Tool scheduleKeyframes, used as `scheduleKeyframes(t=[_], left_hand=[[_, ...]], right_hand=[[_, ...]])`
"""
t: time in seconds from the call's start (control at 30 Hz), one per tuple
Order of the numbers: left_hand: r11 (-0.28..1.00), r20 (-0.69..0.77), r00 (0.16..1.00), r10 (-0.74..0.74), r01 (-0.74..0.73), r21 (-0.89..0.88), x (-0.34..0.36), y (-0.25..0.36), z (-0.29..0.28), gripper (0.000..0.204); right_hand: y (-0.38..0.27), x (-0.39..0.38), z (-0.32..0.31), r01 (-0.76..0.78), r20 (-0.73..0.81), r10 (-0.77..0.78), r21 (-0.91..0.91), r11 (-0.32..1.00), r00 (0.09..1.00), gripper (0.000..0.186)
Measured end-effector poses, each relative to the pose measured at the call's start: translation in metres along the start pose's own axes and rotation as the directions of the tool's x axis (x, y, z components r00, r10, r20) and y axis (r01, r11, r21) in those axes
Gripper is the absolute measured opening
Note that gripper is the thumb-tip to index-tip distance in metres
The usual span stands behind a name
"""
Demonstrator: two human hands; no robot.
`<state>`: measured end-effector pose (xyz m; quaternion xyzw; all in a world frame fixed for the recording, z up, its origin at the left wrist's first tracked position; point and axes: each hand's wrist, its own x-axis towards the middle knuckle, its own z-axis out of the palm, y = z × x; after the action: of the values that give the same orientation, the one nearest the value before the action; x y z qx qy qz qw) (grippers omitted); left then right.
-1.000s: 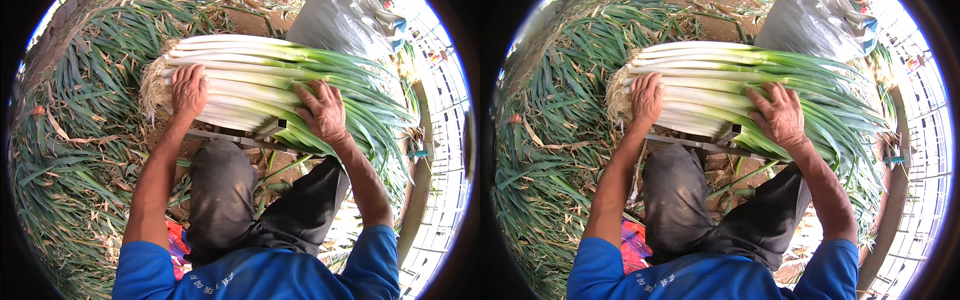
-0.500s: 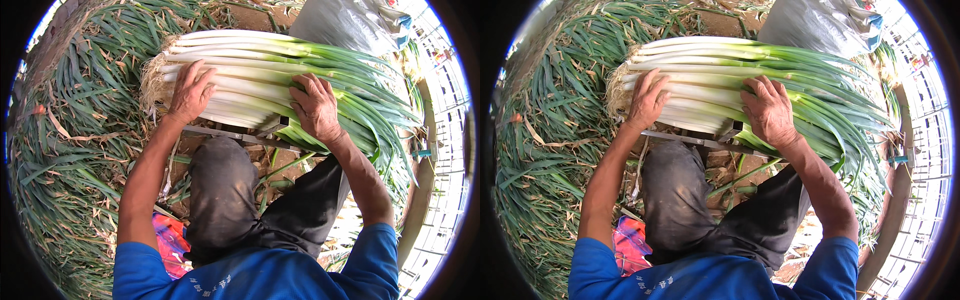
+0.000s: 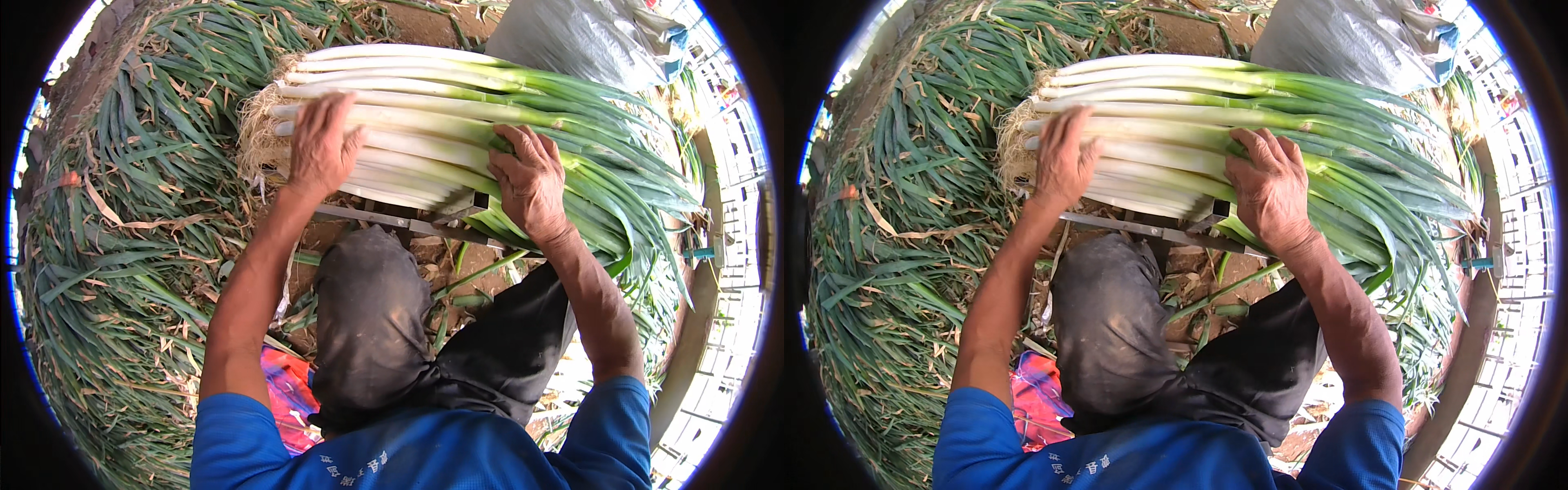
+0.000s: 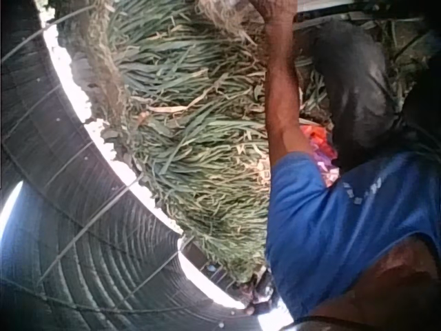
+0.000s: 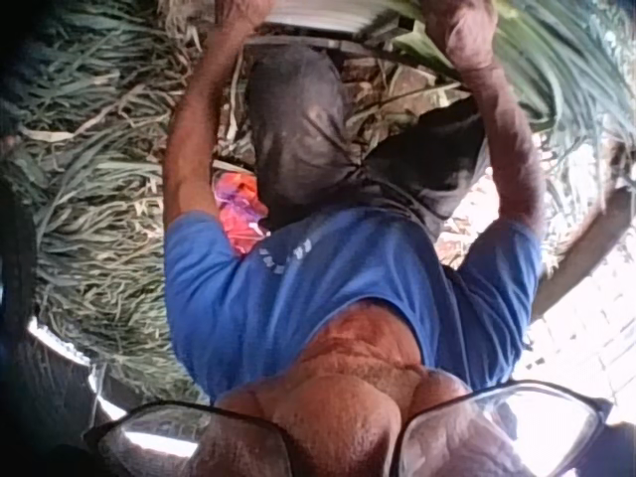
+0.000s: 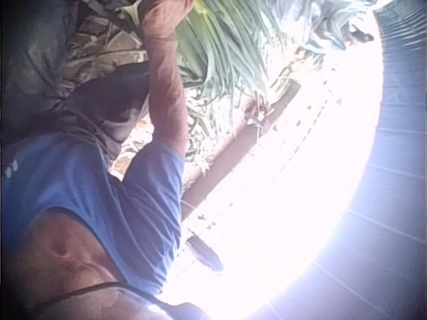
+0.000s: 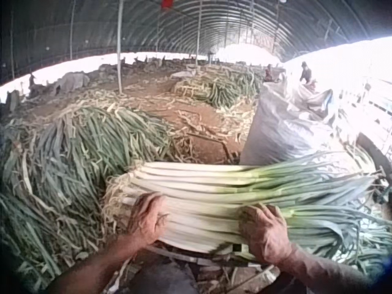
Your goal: The person gathers long green leeks from a pile, aligns them by hand, and places them onto a scale to form a bundle. The person repeatedly picks up leeks, arranges them, and adjusts the bundle on the scale.
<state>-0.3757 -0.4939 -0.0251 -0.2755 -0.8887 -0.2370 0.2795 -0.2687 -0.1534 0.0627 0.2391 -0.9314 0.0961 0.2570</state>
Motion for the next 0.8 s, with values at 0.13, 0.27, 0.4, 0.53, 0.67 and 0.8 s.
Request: scheduleKeyframes(t=[0.13,0.27,0.4,0.53,0.67,0.8], left_hand=[[0.974,0.032,0.995,-0.092,0.083,0.211,0.014,-0.021,0.007,0.043],[0.983,-0.129,0.991,-0.044,0.066,0.170,-0.005,-0.016,0.017,0.035],[0.990,-0.184,0.981,-0.061,0.083,0.112,0.005,-0.013,0.019,0.026],[0.989,-0.205,0.973,-0.105,0.124,0.083,0.000,-0.012,0.016,0.022],[0.985,-0.213,0.977,0.009,0.028,0.169,0.002,-0.013,0.016,0.022],[0.977,-0.128,0.989,0.077,-0.049,0.208,0.003,-0.017,0.009,0.019]], right_hand=[[-0.004,0.002,-0.001,-0.010,-0.002,0.010,0.015,1.000,1.000,0.020],[-0.001,-0.002,0.000,0.027,-0.043,-0.026,0.015,1.000,0.999,0.024],[0.005,0.002,0.000,-0.003,-0.019,0.003,0.003,1.000,1.000,0.047],[-0.004,0.008,-0.010,-0.113,0.045,0.119,-0.120,0.986,0.992,0.062],[0.002,0.009,-0.010,-0.119,0.059,0.126,-0.107,0.987,0.990,0.059],[0.004,0.004,-0.006,-0.129,0.030,0.131,-0.051,0.990,0.991,0.054]])
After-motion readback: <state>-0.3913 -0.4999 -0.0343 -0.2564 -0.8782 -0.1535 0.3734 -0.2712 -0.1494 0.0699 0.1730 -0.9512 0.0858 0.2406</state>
